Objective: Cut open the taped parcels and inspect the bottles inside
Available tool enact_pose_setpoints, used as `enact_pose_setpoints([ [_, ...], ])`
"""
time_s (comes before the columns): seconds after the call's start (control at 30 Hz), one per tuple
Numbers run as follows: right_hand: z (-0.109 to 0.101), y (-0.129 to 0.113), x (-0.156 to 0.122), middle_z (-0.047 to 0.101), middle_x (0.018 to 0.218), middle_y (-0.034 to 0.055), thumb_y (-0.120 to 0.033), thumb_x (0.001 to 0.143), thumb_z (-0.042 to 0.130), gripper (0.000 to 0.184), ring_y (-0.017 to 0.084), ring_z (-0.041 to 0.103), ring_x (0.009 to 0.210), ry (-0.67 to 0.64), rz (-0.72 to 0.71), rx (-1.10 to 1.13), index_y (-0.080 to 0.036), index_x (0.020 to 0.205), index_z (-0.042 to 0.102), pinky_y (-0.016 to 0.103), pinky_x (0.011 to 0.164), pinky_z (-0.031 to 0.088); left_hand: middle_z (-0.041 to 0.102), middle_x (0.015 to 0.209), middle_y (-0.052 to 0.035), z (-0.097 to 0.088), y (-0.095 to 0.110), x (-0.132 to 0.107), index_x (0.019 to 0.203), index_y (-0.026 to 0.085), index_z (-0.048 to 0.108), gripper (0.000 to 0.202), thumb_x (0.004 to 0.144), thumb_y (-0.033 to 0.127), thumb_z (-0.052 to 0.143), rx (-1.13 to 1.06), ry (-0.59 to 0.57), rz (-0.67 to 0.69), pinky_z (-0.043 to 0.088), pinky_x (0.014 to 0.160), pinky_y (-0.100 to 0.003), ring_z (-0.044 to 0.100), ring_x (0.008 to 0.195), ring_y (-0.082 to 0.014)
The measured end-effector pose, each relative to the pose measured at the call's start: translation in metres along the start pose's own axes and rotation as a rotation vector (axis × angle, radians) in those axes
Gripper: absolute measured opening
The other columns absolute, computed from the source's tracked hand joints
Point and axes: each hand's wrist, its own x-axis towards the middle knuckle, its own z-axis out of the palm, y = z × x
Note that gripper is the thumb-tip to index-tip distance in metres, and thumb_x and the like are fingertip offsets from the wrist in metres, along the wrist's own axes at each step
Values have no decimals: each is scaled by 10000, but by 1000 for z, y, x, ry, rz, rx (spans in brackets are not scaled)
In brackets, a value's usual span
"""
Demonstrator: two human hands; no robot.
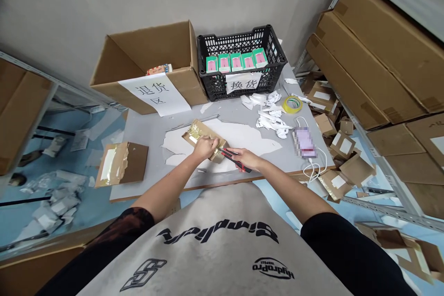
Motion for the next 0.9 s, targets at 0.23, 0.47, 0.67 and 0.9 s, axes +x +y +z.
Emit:
enact_pose_setpoints([
  [0.23,14,12,3,552,573,-59,-317,959,453,550,97,551,442,108,-67,-27,-301,1497,342,189,425,441,658,601,-78,0,0,4,602,193,705,554,980,350,332,-39,33,-106,392,779,-383,612,698,-217],
  [0.47,29,26,6,555,653,-61,-376,950,448,532,82,539,451,306,-132,-36,-336,1475,371,196,441,460,675,715,-39,-16,-13,1,769,218,678,393,958,435,410,-147,-70,67,400,792,-333,598,782,-204],
  [0.67,33,42,1,589,735,-30,-379,949,449,556,91,545,500,395,-147,-115,-321,1492,346,215,493,482,701,882,-25,-39,-19,3,969,265,650,468,644,585,754,-180,-380,163,407,805,-321,611,918,-265],
  [0.9,30,43,-9,578,695,-31,-361,959,443,530,83,515,473,325,-97,-155,-321,1483,370,209,497,485,701,888,-9,-39,-18,9,938,267,659,420,635,538,765,-208,-445,77,433,815,-305,608,943,-253],
])
